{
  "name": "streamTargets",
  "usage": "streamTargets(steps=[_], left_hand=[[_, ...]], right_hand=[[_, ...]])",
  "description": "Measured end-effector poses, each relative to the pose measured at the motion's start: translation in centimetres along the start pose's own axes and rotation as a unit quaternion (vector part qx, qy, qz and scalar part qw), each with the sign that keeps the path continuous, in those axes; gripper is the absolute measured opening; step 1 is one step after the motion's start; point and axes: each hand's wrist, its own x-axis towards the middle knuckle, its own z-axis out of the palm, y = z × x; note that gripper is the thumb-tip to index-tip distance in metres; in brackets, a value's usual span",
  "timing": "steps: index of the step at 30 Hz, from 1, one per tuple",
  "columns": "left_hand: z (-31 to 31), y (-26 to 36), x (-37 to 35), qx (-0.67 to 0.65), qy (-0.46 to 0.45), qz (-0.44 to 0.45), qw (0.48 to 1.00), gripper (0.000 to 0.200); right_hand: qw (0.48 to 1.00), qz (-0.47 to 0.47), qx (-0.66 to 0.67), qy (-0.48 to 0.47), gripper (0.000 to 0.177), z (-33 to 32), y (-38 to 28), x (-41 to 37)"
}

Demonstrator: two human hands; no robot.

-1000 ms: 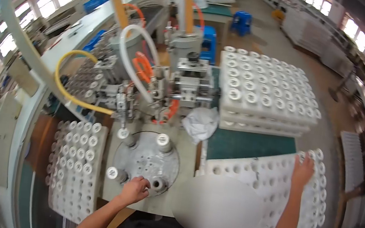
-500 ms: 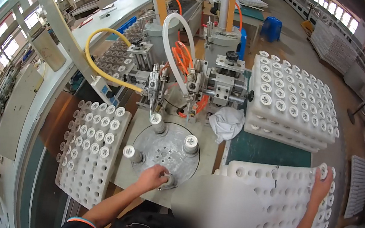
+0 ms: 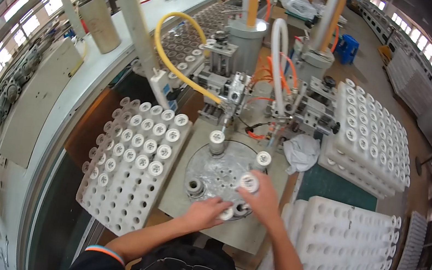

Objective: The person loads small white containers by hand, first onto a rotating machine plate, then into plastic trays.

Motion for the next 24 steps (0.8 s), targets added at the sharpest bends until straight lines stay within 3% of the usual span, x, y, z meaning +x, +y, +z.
streamTargets(steps=[2, 4, 9, 11, 13, 14, 16, 17, 19, 20, 22, 24], left_hand=[[-1.2, -2.5, -4.2, -0.065, 0.029, -0.05, 0.996, 0.058], [-2.1, -5.2, -8.9, -0.113, 0.112, -0.159, 0.974, 0.061], [-4.2, -15.3, -17.3, -0.003, 0.336, -0.307, 0.89, 0.066], [-7.5, -16.9, -17.9, -0.031, 0.342, -0.33, 0.879, 0.065], [-8.4, -19.2, -17.8, -0.01, 0.294, -0.409, 0.864, 0.065], [-8.5, -20.2, -17.9, -0.015, 0.287, -0.396, 0.872, 0.065], [-8.2, -22.0, -17.1, 0.034, 0.204, -0.419, 0.884, 0.064], [-7.6, -22.5, -16.9, 0.055, 0.217, -0.394, 0.891, 0.068], [-6.0, -22.4, -17.2, 0.073, 0.245, -0.359, 0.898, 0.075], [-5.5, -22.2, -17.4, 0.069, 0.26, -0.35, 0.897, 0.079], [-4.5, -21.4, -17.9, 0.081, 0.257, -0.355, 0.895, 0.087], [-3.7, -21.9, -18.8, 0.068, 0.271, -0.377, 0.883, 0.091]], right_hand=[[0.999, -0.015, -0.001, -0.035, 0.058, 5.9, 0.1, 0.7], [0.994, -0.022, -0.029, -0.107, 0.061, 11.0, -0.4, 1.2], [0.981, -0.066, -0.135, -0.12, 0.066, 18.6, 1.5, 0.9], [0.979, -0.074, -0.162, -0.095, 0.067, 18.8, 1.4, 1.0], [0.983, -0.056, -0.163, -0.067, 0.067, 17.1, 0.7, 0.5], [0.983, -0.044, -0.171, -0.057, 0.067, 15.7, 0.6, 0.3], [0.973, -0.004, -0.229, -0.031, 0.064, 11.9, 1.2, 0.0], [0.97, 0.013, -0.241, -0.011, 0.064, 10.7, 2.3, -0.4], [0.93, -0.057, -0.363, -0.004, 0.06, 10.0, 5.8, -1.8], [0.928, -0.038, -0.37, 0.012, 0.06, 10.1, 6.9, -2.5], [0.917, -0.014, -0.396, -0.051, 0.057, 11.5, 7.9, -3.8], [0.941, -0.029, -0.336, -0.005, 0.062, 12.8, 7.1, -4.5]])
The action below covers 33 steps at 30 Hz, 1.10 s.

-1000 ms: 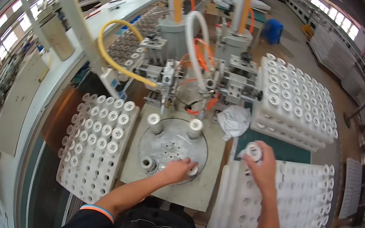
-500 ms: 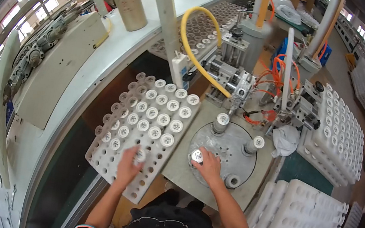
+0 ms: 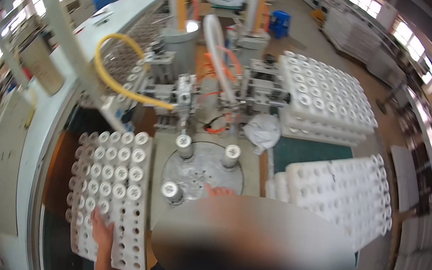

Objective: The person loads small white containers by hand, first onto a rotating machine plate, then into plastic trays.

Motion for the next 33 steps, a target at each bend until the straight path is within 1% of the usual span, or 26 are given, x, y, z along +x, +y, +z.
streamTargets(steps=[2, 4, 5, 6, 7, 8, 9, 11, 12, 13, 14, 15, 16, 17, 18, 20, 21, 22, 23, 24, 25, 27, 28, 29, 31, 33], left_hand=[[-0.3, -0.4, -0.6, 0.008, -0.01, 0.003, 1.0, 0.09], [0.8, -2.2, -0.9, 0.023, 0.022, 0.075, 0.997, 0.089], [1.8, -3.9, -1.1, 0.077, 0.066, 0.102, 0.99, 0.089], [-0.7, 0.2, -2.1, 0.158, 0.026, 0.06, 0.985, 0.071], [-0.4, 2.6, -2.3, 0.149, 0.019, 0.09, 0.985, 0.071], [0.1, 4.4, -2.6, 0.016, 0.019, 0.167, 0.986, 0.056], [0.7, 6.2, -3.2, -0.116, 0.017, 0.232, 0.966, 0.043], [2.6, 12.1, -4.4, -0.248, -0.141, 0.198, 0.938, 0.04], [5.3, 14.1, -4.0, -0.233, -0.205, 0.206, 0.928, 0.039], [8.2, 16.2, -3.9, -0.218, -0.268, 0.21, 0.915, 0.038], [9.1, 19.8, -3.9, -0.227, -0.338, 0.2, 0.891, 0.06], [9.3, 24.2, -4.4, -0.236, -0.406, 0.187, 0.863, 0.087], [9.2, 28.4, -5.4, -0.202, -0.321, 0.288, 0.879, 0.082], [9.1, 31.8, -6.2, -0.163, -0.229, 0.382, 0.881, 0.077], [9.3, 34.1, -6.5, -0.163, -0.221, 0.377, 0.885, 0.077], [10.3, 37.2, -6.4, -0.038, -0.274, 0.436, 0.856, 0.057], [11.6, 37.5, -5.5, -0.036, -0.266, 0.42, 0.867, 0.057], [13.1, 36.9, -4.2, -0.026, -0.298, 0.418, 0.858, 0.047], [13.3, 35.7, -3.7, -0.016, -0.33, 0.409, 0.851, 0.038], [11.2, 36.4, -4.1, -0.045, -0.302, 0.385, 0.871, 0.026], [10.1, 36.3, -4.1, -0.035, -0.293, 0.35, 0.889, 0.026], [8.4, 35.5, -4.6, -0.05, -0.321, 0.343, 0.881, 0.027], [7.9, 35.1, -5.1, -0.011, -0.342, 0.318, 0.884, 0.025], [7.8, 34.4, -5.9, -0.005, -0.339, 0.298, 0.892, 0.025], [8.2, 33.2, -7.1, -0.031, -0.39, 0.223, 0.893, 0.025], [8.8, 32.3, -8.2, -0.041, -0.379, 0.216, 0.899, 0.026]], right_hand=[[0.997, 0.0, 0.074, 0.003, 0.066, -1.3, -2.1, -0.5], [0.987, -0.019, 0.147, 0.066, 0.067, -2.9, -3.0, -1.1], [0.982, -0.006, 0.166, 0.089, 0.062, -4.6, -2.8, -1.2], [0.976, 0.003, 0.186, 0.112, 0.058, -6.3, -2.3, -1.7], [0.977, 0.029, 0.172, 0.126, 0.058, -8.4, -0.7, -2.4], [0.976, 0.033, 0.153, 0.151, 0.055, -10.9, 1.5, -2.7], [0.975, 0.031, 0.136, 0.173, 0.052, -13.3, 4.1, -2.9], [0.953, 0.02, 0.156, 0.259, 0.044, -17.0, 11.7, -4.0], [0.947, 0.051, 0.101, 0.302, 0.037, -19.1, 15.2, -4.7], [0.937, 0.108, 0.097, 0.317, 0.035, -21.9, 18.5, -5.7], [0.922, 0.141, 0.082, 0.351, 0.035, -22.6, 23.3, -6.9], [0.908, 0.183, 0.081, 0.368, 0.034, -23.6, 27.9, -8.1], [0.891, 0.26, 0.053, 0.368, 0.032, -25.3, 31.3, -9.2], [0.874, 0.303, 0.01, 0.381, 0.035, -26.5, 34.7, -10.5], [0.855, 0.362, -0.086, 0.36, 0.039, -26.9, 38.2, -11.9], [0.8, 0.451, -0.256, 0.303, 0.051, -27.7, 43.9, -14.1], [0.767, 0.483, -0.331, 0.264, 0.058, -27.5, 46.0, -15.0], [0.756, 0.534, -0.321, 0.2, 0.064, -28.2, 46.9, -15.6], [0.755, 0.54, -0.322, 0.187, 0.065, -28.2, 48.2, -16.2], [0.762, 0.536, -0.312, 0.187, 0.069, -27.3, 50.7, -17.1], [0.797, 0.517, -0.251, 0.187, 0.068, -28.6, 49.3, -16.5], [0.833, 0.434, -0.26, 0.222, 0.059, -27.4, 51.1, -17.1], [0.834, 0.431, -0.277, 0.208, 0.056, -26.8, 51.4, -17.1], [0.83, 0.431, -0.295, 0.195, 0.053, -26.5, 51.5, -16.8], [0.838, 0.427, -0.281, 0.192, 0.052, -26.6, 51.5, -16.4], [0.839, 0.431, -0.272, 0.191, 0.051, -26.8, 50.8, -16.5]])
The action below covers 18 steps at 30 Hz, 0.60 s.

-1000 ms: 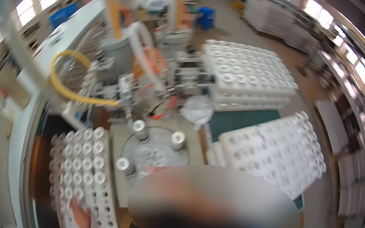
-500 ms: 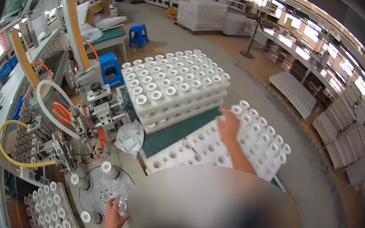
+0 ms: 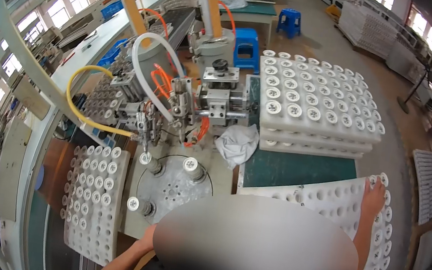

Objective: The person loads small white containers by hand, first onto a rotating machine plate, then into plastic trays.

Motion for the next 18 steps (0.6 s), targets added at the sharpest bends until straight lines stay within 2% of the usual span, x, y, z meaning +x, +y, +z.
streamTargets(steps=[3, 6, 8, 10, 12, 13, 15, 16, 17, 18], left_hand=[[1.1, 0.2, -0.1, -0.034, 0.036, -0.026, 0.998, 0.026], [0.3, 1.0, 1.1, -0.047, 0.082, 0.012, 0.995, 0.026], [-0.7, 1.7, 2.4, -0.005, 0.104, 0.039, 0.994, 0.025], [-1.5, 2.3, 3.6, -0.019, 0.096, 0.025, 0.995, 0.027], [-1.7, 3.0, 4.8, -0.035, 0.121, 0.008, 0.992, 0.038], [-1.6, 3.7, 5.3, -0.031, 0.147, 0.016, 0.989, 0.044], [-0.9, 4.4, 6.2, -0.031, 0.181, 0.011, 0.983, 0.051], [-0.3, 4.3, 6.8, 0.034, 0.151, 0.043, 0.987, 0.055], [-0.1, 3.8, 6.9, 0.099, 0.118, 0.075, 0.985, 0.059], [-0.1, 2.9, 6.7, 0.095, 0.123, 0.065, 0.986, 0.059]], right_hand=[[0.999, 0.024, -0.01, -0.04, 0.05, -1.3, -0.7, 0.1], [0.997, 0.025, 0.004, -0.079, 0.05, -1.8, -0.5, 0.9], [0.998, 0.017, 0.036, -0.043, 0.049, -2.8, -0.3, 1.8], [0.998, 0.011, 0.068, -0.007, 0.047, -5.1, -1.4, 2.2], [0.969, -0.023, 0.245, 0.034, 0.044, -7.9, -4.8, 1.1], [0.968, -0.03, 0.248, 0.031, 0.044, -8.5, -6.8, 0.1], [0.912, -0.071, 0.403, -0.026, 0.04, -9.2, -11.7, -2.3], [0.905, -0.103, 0.411, -0.044, 0.04, -9.0, -14.2, -3.7], [0.872, -0.129, 0.465, -0.087, 0.039, -10.7, -17.6, -5.4], [0.842, -0.154, 0.503, -0.121, 0.04, -12.4, -21.1, -7.1]])
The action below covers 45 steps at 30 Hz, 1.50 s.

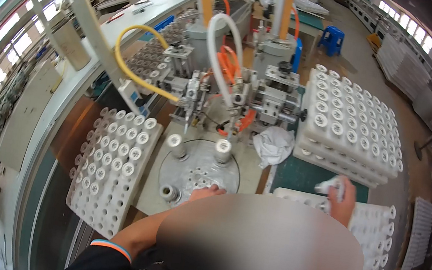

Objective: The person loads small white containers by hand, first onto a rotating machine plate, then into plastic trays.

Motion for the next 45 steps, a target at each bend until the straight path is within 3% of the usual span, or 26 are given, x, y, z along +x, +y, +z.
streamTargets(steps=[2, 7, 10, 12, 17, 20, 22, 26, 28, 32, 34, 36, 38, 40, 41, 43, 44, 45], left_hand=[[0.1, -1.6, -1.1, 0.041, -0.087, 0.051, 0.994, 0.062], [-4.5, -5.6, -10.5, -0.085, -0.004, 0.002, 0.996, 0.06], [-5.7, -9.2, -15.8, -0.116, 0.043, -0.087, 0.988, 0.062], [-7.0, -11.6, -18.8, -0.152, 0.126, -0.141, 0.97, 0.064], [-9.3, -20.1, -22.4, -0.082, 0.242, -0.248, 0.934, 0.064], [-11.6, -23.5, -21.6, -0.035, 0.256, -0.303, 0.917, 0.062], [-12.7, -25.4, -20.4, -0.049, 0.192, -0.317, 0.927, 0.061], [-10.0, -28.3, -19.8, 0.02, 0.166, -0.262, 0.95, 0.067], [-10.2, -26.9, -20.1, 0.037, 0.17, -0.258, 0.95, 0.079], [-7.6, -26.9, -21.8, 0.089, 0.181, -0.191, 0.961, 0.092], [-7.1, -27.2, -22.2, 0.095, 0.207, -0.216, 0.949, 0.093], [-7.0, -26.8, -22.5, 0.097, 0.189, -0.237, 0.948, 0.093], [-7.2, -25.1, -22.8, 0.092, 0.218, -0.245, 0.94, 0.087], [-6.0, -24.4, -22.7, 0.135, 0.317, -0.16, 0.925, 0.076], [-6.3, -23.0, -21.3, 0.121, 0.307, -0.122, 0.936, 0.076], [-6.2, -20.2, -18.5, 0.072, 0.363, 0.081, 0.926, 0.03], [-5.0, -19.1, -16.7, 0.058, 0.358, 0.103, 0.926, 0.03], [-3.6, -18.2, -15.1, -0.09, 0.217, 0.014, 0.972, 0.039]], right_hand=[[0.994, -0.06, -0.003, -0.096, 0.044, 4.7, -6.1, -0.8], [0.944, -0.094, 0.078, -0.307, 0.057, 18.5, -14.6, -6.2], [0.92, -0.143, 0.101, -0.352, 0.057, 27.7, -17.4, -10.3], [0.92, -0.185, 0.059, -0.341, 0.058, 32.5, -19.3, -12.5], [0.905, -0.255, -0.028, -0.339, 0.062, 38.3, -19.7, -16.2], [0.913, -0.197, -0.044, -0.354, 0.064, 37.9, -20.0, -16.7], [0.94, -0.176, -0.036, -0.289, 0.062, 36.0, -19.4, -15.8], [0.941, -0.149, -0.157, -0.261, 0.058, 30.8, -16.0, -14.6], [0.917, -0.221, -0.241, -0.23, 0.056, 30.2, -12.6, -15.6], [0.911, -0.226, -0.212, -0.274, 0.058, 32.8, -11.8, -18.7], [0.915, -0.194, -0.171, -0.311, 0.061, 32.4, -15.9, -19.3], [0.931, -0.212, -0.066, -0.29, 0.065, 33.2, -18.0, -20.1], [0.936, -0.232, 0.008, -0.263, 0.067, 32.5, -19.9, -20.3], [0.951, -0.207, 0.04, -0.226, 0.062, 30.9, -20.0, -19.8], [0.962, -0.182, 0.015, -0.204, 0.062, 29.1, -19.4, -19.1], [0.971, -0.168, 0.081, -0.151, 0.05, 24.9, -17.7, -17.1], [0.977, -0.165, 0.068, -0.119, 0.046, 21.9, -16.4, -15.7], [0.98, -0.165, 0.059, -0.091, 0.042, 18.5, -15.0, -14.3]])
